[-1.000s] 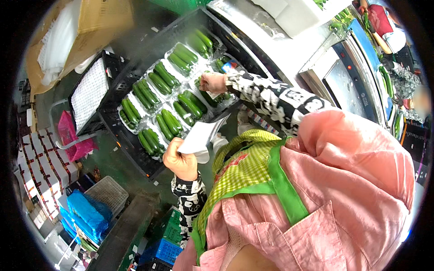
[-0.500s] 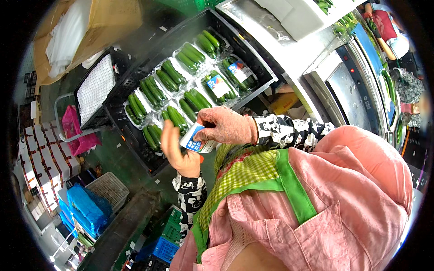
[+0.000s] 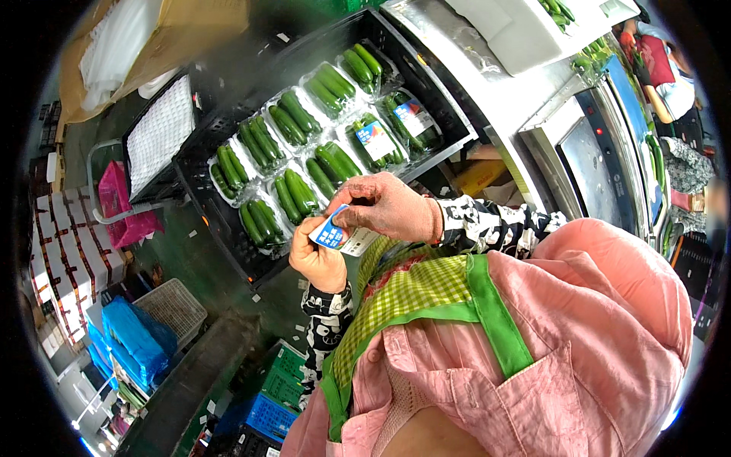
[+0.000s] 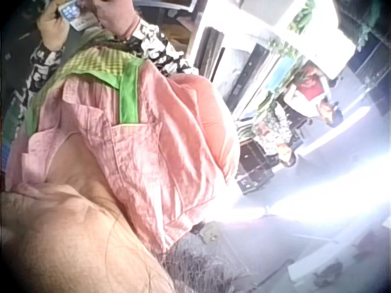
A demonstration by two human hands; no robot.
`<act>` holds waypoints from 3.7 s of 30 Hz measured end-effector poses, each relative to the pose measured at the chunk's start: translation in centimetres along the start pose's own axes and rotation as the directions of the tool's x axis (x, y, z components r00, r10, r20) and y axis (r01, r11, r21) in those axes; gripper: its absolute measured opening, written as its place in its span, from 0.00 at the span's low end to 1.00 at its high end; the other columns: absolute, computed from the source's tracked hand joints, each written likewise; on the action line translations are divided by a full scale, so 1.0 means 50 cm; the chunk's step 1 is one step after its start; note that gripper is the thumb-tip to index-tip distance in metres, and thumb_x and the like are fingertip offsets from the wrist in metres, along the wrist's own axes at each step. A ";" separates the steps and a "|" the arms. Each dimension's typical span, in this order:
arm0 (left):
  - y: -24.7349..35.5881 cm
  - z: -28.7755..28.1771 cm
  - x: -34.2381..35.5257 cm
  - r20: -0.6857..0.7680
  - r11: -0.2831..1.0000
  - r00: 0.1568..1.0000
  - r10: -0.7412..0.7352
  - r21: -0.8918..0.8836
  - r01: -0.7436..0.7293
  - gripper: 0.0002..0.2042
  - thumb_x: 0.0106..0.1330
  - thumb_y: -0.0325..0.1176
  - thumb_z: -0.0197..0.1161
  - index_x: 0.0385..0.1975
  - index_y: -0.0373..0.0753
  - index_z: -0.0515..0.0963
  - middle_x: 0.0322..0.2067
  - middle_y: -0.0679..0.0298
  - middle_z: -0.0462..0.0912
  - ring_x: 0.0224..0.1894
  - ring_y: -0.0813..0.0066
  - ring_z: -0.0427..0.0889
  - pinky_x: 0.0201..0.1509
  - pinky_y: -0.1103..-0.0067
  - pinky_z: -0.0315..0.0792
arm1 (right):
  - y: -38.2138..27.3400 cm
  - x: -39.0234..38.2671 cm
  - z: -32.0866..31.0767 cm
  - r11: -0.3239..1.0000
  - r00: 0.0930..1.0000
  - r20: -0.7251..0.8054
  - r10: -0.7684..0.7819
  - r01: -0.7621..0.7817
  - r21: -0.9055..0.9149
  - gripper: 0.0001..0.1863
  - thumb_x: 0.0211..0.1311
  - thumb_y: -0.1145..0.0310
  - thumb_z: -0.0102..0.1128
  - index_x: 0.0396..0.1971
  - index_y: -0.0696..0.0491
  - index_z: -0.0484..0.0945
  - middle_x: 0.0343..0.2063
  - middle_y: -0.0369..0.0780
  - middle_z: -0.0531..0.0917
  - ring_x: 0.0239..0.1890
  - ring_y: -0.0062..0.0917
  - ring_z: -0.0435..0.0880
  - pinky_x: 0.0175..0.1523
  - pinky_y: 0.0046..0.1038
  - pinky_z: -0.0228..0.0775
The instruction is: The person places cucumbers into trays, wraps the trays with plastic wrap using a heat sealer, places the wrapped trays into a crate, and then applies labels to each package.
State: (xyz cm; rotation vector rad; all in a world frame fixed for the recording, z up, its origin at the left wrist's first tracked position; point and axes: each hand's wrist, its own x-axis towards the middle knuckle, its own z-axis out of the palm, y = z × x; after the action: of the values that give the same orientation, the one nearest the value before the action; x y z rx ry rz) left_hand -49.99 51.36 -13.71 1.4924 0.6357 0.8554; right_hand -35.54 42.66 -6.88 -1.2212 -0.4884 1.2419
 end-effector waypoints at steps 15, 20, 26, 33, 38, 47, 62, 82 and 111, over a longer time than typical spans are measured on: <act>-0.148 -0.156 -0.169 0.059 0.806 0.950 -0.307 0.547 0.226 0.11 0.57 0.30 0.70 0.24 0.34 0.73 0.19 0.52 0.76 0.20 0.55 0.73 0.27 0.72 0.70 | 0.108 0.215 -0.085 0.995 0.963 -0.267 0.023 -0.047 -0.085 0.05 0.69 0.70 0.55 0.37 0.56 0.76 0.27 0.35 0.83 0.30 0.14 0.78 0.36 0.19 0.71; -0.118 -0.215 -0.205 0.020 0.787 0.916 -0.401 0.519 0.333 0.04 0.55 0.25 0.64 0.24 0.35 0.75 0.19 0.56 0.77 0.20 0.66 0.77 0.27 0.74 0.71 | 0.299 0.335 -0.186 0.964 0.961 -0.275 0.002 -0.075 -0.256 0.05 0.65 0.71 0.59 0.34 0.56 0.77 0.26 0.37 0.83 0.30 0.18 0.78 0.38 0.24 0.71; -0.115 -0.219 -0.201 -0.030 0.813 0.931 -0.364 0.478 0.333 0.06 0.55 0.21 0.62 0.22 0.34 0.72 0.19 0.61 0.74 0.21 0.77 0.72 0.27 0.78 0.68 | 0.308 0.330 -0.166 0.595 0.947 -0.308 -0.090 -0.197 -0.780 0.08 0.66 0.69 0.59 0.37 0.58 0.77 0.28 0.44 0.83 0.34 0.32 0.85 0.41 0.31 0.74; -0.087 -0.185 -0.158 0.019 0.881 0.976 -0.216 0.436 0.187 0.08 0.54 0.21 0.63 0.21 0.35 0.70 0.22 0.60 0.75 0.23 0.71 0.74 0.29 0.77 0.68 | 0.229 0.286 -0.108 0.107 0.954 -0.054 -0.296 -0.023 -0.994 0.39 0.58 0.53 0.62 0.63 0.58 0.60 0.58 0.50 0.68 0.60 0.45 0.69 0.65 0.45 0.56; -0.002 -0.117 -0.066 0.078 0.919 0.997 -0.009 0.393 -0.022 0.07 0.54 0.19 0.65 0.22 0.32 0.71 0.34 0.57 0.80 0.36 0.67 0.80 0.38 0.76 0.73 | 0.297 0.267 -0.111 -0.059 0.996 0.084 -0.024 0.082 -0.995 0.47 0.57 0.49 0.63 0.69 0.58 0.51 0.69 0.53 0.54 0.71 0.50 0.52 0.72 0.48 0.47; 0.000 -0.124 0.012 -0.070 0.970 0.997 0.011 0.242 0.006 0.04 0.63 0.21 0.60 0.35 0.32 0.80 0.32 0.59 0.83 0.34 0.73 0.82 0.40 0.79 0.75 | 0.156 0.211 -0.043 0.572 0.942 0.181 -0.281 0.317 -0.757 0.33 0.64 0.56 0.61 0.63 0.59 0.63 0.58 0.51 0.71 0.60 0.38 0.71 0.62 0.36 0.64; 0.003 -0.134 0.006 -0.081 0.963 0.989 0.122 0.249 -0.099 0.09 0.60 0.22 0.65 0.40 0.32 0.79 0.36 0.59 0.83 0.40 0.67 0.83 0.46 0.77 0.76 | 0.073 0.093 0.093 0.947 0.997 0.057 0.056 -0.035 -0.319 0.10 0.59 0.70 0.68 0.36 0.58 0.77 0.31 0.36 0.83 0.34 0.15 0.78 0.38 0.23 0.72; -0.139 -0.247 -0.147 0.048 0.801 0.910 -0.411 0.496 0.335 0.18 0.59 0.37 0.69 0.21 0.33 0.67 0.20 0.47 0.76 0.22 0.48 0.75 0.27 0.66 0.70 | 0.133 0.241 0.079 0.955 0.981 -0.149 0.126 -0.160 -0.249 0.04 0.66 0.72 0.58 0.36 0.57 0.77 0.29 0.34 0.82 0.29 0.13 0.74 0.36 0.18 0.67; 0.060 -0.215 -0.005 -0.130 0.819 0.965 0.227 0.561 -0.117 0.06 0.60 0.20 0.57 0.32 0.30 0.81 0.28 0.55 0.80 0.26 0.61 0.80 0.29 0.72 0.73 | 0.246 0.326 0.086 0.995 0.832 0.546 0.101 -0.073 -0.072 0.26 0.71 0.47 0.48 0.45 0.57 0.76 0.33 0.37 0.81 0.37 0.22 0.80 0.42 0.26 0.73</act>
State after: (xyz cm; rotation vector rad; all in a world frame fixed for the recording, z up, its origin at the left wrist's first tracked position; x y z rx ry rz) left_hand -59.16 57.12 -10.94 2.0294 0.9584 1.0172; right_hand -39.23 57.22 -21.36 -0.9157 -0.8945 1.6770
